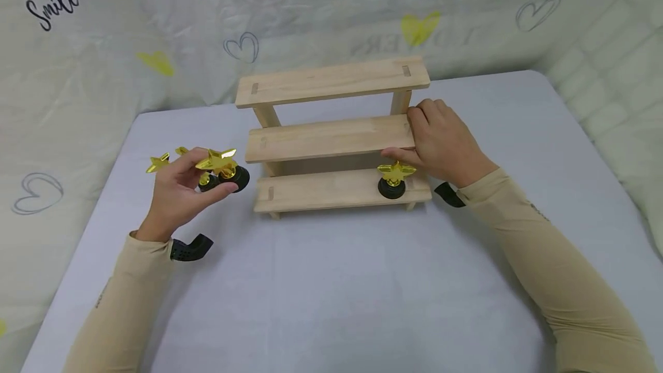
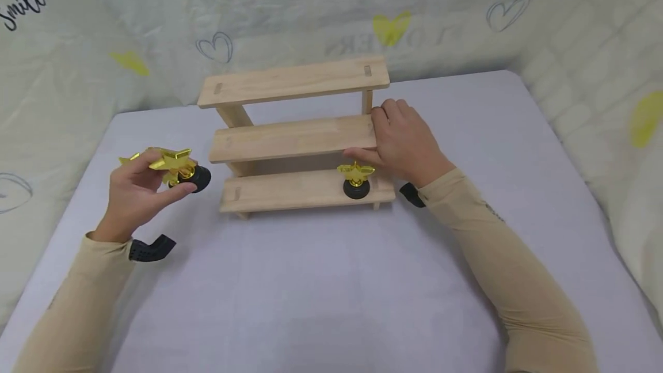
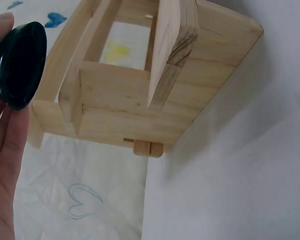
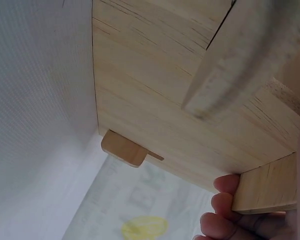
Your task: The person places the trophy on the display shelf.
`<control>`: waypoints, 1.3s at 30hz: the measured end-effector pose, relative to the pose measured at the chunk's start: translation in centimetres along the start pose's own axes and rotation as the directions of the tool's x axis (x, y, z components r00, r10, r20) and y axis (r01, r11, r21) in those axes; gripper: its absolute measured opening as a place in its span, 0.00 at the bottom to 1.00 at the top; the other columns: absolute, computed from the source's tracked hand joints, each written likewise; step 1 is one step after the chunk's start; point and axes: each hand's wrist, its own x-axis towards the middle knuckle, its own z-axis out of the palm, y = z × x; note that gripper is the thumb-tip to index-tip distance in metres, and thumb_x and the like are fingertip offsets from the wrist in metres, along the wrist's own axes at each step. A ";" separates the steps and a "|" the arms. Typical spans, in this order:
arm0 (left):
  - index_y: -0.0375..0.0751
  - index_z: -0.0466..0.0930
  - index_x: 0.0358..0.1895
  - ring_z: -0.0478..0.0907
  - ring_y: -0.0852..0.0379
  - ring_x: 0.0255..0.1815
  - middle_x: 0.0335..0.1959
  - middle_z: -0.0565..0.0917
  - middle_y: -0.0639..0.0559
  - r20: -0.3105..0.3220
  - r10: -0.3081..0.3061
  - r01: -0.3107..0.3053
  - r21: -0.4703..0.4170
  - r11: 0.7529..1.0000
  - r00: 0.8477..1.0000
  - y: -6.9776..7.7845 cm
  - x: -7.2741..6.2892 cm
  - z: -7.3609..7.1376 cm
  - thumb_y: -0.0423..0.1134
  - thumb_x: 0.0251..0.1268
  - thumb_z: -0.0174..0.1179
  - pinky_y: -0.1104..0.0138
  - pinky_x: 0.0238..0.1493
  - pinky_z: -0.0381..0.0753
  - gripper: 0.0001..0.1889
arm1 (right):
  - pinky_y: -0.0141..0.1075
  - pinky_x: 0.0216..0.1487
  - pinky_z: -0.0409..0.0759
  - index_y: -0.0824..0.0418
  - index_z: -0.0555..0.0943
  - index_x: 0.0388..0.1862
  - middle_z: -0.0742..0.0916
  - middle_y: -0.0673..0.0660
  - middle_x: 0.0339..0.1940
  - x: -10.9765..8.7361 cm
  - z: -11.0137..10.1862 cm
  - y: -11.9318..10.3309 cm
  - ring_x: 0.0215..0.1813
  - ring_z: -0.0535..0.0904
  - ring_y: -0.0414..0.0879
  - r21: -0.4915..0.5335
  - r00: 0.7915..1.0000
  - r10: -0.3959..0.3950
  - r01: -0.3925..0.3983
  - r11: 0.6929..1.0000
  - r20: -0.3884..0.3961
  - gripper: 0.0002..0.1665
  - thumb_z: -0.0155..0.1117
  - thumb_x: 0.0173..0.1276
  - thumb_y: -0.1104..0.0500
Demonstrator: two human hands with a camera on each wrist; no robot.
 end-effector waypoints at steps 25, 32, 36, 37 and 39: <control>0.19 0.78 0.49 0.81 0.63 0.49 0.49 0.85 0.58 0.162 0.035 -0.022 -0.085 0.996 0.986 -2.2 0.1 4.5 0.03 0.32 0.69 0.75 0.56 0.86 0.31 | 0.52 0.36 0.75 0.80 0.75 0.41 0.78 0.71 0.32 0.0 0.3 -0.1 0.34 0.72 0.64 0.014 1.000 0.014 -0.014 1.000 0.014 0.62 0.37 0.71 0.17; 0.24 0.80 0.52 0.83 0.66 0.51 0.51 0.85 0.63 0.199 -0.043 0.043 0.002 0.999 0.979 -2.8 -0.3 4.8 0.11 0.40 0.74 0.74 0.58 0.86 0.29 | 0.52 0.35 0.75 0.80 0.75 0.41 0.79 0.71 0.32 0.2 0.2 -0.2 0.33 0.72 0.64 0.008 1.000 0.011 -0.011 1.000 0.003 0.63 0.35 0.70 0.16; 0.26 0.80 0.54 0.83 0.67 0.52 0.51 0.85 0.66 0.205 -0.075 0.068 0.037 0.997 0.976 -3.2 -0.5 5.1 0.13 0.42 0.75 0.75 0.57 0.86 0.30 | 0.52 0.36 0.75 0.81 0.75 0.42 0.79 0.71 0.33 0.2 0.1 -0.2 0.34 0.73 0.64 -0.001 1.000 0.009 -0.009 1.000 0.015 0.64 0.32 0.71 0.16; 0.26 0.80 0.54 0.83 0.67 0.52 0.51 0.85 0.66 0.205 -0.076 0.070 0.039 0.997 0.976 -3.3 -0.5 5.2 0.13 0.42 0.75 0.75 0.56 0.86 0.30 | 0.52 0.36 0.76 0.81 0.75 0.42 0.79 0.72 0.33 0.2 0.1 -0.2 0.34 0.73 0.64 -0.002 1.000 0.011 -0.011 1.000 0.022 0.64 0.32 0.70 0.16; 0.26 0.81 0.53 0.82 0.68 0.51 0.51 0.84 0.66 0.205 -0.081 0.073 0.049 0.996 0.975 -3.6 -0.6 5.4 0.13 0.42 0.75 0.75 0.55 0.86 0.29 | 0.52 0.37 0.76 0.81 0.75 0.42 0.79 0.72 0.33 0.1 0.1 -0.2 0.35 0.73 0.65 -0.004 0.999 0.016 -0.015 1.000 0.033 0.65 0.31 0.70 0.16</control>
